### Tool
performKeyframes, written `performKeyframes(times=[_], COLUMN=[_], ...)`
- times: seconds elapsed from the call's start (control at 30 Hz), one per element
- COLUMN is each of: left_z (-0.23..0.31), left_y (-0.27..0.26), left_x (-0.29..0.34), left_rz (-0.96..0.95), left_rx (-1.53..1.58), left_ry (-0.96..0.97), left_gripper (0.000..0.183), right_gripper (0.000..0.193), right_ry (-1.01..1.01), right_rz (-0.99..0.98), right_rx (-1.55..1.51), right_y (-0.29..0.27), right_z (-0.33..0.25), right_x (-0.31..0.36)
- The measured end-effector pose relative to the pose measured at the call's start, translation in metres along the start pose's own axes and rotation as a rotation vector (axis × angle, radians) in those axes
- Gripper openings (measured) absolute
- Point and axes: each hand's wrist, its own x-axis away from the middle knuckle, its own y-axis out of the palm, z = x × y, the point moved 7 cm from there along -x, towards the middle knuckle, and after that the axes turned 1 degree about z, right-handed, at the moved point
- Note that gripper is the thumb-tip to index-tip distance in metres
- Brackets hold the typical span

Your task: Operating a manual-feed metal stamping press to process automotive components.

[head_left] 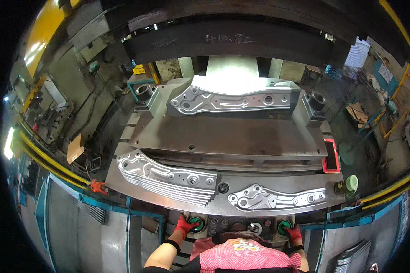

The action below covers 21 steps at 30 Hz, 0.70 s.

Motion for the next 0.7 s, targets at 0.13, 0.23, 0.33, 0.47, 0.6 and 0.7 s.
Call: performKeyframes(times=[0.13, 0.23, 0.33, 0.47, 0.6, 0.7], left_z=[0.031, -0.024, -0.010, -0.006, 0.024, 0.005], left_y=[0.001, -0.003, 0.011, 0.008, 0.008, 0.001], left_x=[0.014, -0.007, -0.017, -0.012, 0.002, -0.005], left_rz=[-0.088, 0.042, -0.021, -0.007, -0.056, -0.017], left_rx=[0.001, 0.092, 0.140, 0.166, 0.152, 0.122], left_ry=[-0.014, 0.046, 0.054, 0.066, 0.083, 0.066], left_gripper=[0.137, 0.136, 0.134, 0.132, 0.130, 0.130], right_gripper=[0.110, 0.109, 0.112, 0.113, 0.110, 0.107], right_ry=[-0.003, -0.029, 0.016, 0.000, 0.019, -0.022], right_rz=[0.116, 0.044, 0.122, 0.142, 0.162, 0.168], right_rx=[0.047, -0.114, 0.230, 0.226, 0.166, 0.147], right_y=[-0.012, 0.007, -0.008, -0.002, -0.008, -0.003], right_z=[0.034, -0.032, -0.010, 0.021, 0.014, -0.003], right_x=[-0.013, 0.021, 0.007, -0.010, 0.002, 0.007])
